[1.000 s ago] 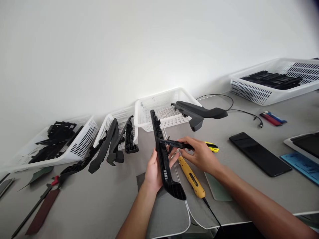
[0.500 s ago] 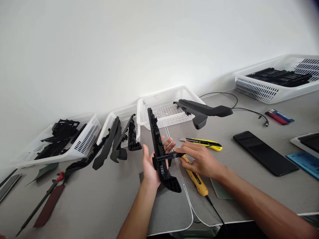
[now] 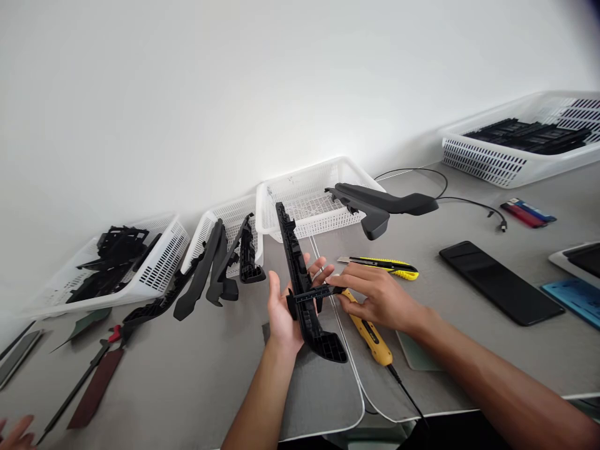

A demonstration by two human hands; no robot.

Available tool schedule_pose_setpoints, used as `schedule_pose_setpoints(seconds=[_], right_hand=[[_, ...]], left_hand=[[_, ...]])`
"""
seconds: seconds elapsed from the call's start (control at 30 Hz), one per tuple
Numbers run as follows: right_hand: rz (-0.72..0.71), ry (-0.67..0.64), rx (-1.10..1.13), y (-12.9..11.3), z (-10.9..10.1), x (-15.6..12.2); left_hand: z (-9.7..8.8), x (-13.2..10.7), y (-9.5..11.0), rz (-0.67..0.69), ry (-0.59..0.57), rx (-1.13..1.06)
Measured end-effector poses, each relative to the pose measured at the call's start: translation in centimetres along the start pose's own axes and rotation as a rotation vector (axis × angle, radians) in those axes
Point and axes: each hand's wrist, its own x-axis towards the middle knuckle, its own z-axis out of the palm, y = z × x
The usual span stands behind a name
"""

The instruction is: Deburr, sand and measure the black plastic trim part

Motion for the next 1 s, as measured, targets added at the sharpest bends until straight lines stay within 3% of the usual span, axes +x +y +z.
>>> schedule_pose_setpoints(seconds=[0.57, 1.0], right_hand=[[-0.014, -0.018, -0.005, 0.18, -0.15, -0.26], [-0.014, -0.009, -0.003, 0.04, -0.08, -0.22]], left_hand=[[-0.44, 0.15, -0.21, 0.006, 0.071, 0.016], [0.26, -0.01, -0.13, 0.022, 0.045, -0.033]])
